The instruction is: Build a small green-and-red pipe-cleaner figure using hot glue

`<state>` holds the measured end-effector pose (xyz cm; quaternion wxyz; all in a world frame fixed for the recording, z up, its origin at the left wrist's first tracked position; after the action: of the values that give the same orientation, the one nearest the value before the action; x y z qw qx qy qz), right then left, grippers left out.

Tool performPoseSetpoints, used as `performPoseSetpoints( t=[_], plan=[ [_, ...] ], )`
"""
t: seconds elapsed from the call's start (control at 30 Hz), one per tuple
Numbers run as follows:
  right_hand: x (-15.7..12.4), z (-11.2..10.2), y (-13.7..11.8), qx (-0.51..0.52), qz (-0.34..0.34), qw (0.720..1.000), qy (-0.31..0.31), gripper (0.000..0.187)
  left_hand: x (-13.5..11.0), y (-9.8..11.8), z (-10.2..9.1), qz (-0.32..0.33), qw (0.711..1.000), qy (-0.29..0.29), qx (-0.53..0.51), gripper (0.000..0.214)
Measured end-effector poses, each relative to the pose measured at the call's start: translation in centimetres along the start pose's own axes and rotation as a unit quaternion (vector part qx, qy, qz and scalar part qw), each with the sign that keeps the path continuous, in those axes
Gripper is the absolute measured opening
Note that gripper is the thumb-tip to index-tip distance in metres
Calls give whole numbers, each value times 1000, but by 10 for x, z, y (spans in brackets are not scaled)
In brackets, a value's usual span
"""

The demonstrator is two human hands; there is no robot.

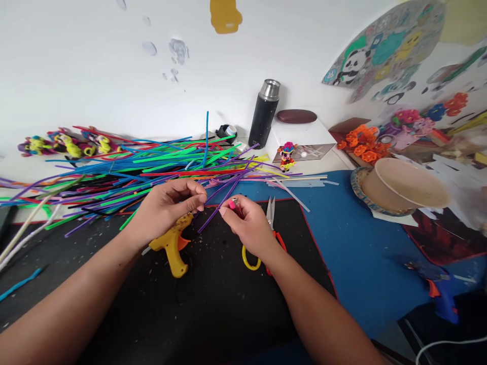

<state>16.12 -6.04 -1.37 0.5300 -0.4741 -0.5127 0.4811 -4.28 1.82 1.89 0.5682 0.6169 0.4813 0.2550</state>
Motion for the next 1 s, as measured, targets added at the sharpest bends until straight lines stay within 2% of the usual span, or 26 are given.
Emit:
performPoseSetpoints(
  t=[0.13, 0.27, 0.73, 1.0],
  plan=[
    [0, -1, 0, 1, 2, 1000, -1, 26, 0, 0, -3, 13, 1000, 14, 10, 40],
    [1, 0, 0, 1, 6, 1000, -5, 26, 0, -2, -3, 24, 999, 3, 36, 36],
    [2, 0, -1, -8, 12, 1000, -10, 27, 1, -7, -5, 24, 996, 1, 91, 45],
    [0, 0, -1, -4, 12, 1000, -9, 28, -1, -5, -3, 35, 996, -22, 80, 40]
  ],
)
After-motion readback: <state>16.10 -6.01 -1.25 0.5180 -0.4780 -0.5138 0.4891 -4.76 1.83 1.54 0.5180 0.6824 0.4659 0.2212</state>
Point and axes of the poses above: each hand's wrist, its own x-axis towards the middle knuckle, its own z-axis out of the palm, y = z × x, the point moved 1 cm from there along x, towards the middle knuckle, and after that the axes turned 13 degrees about -z, right-handed, at the moved point
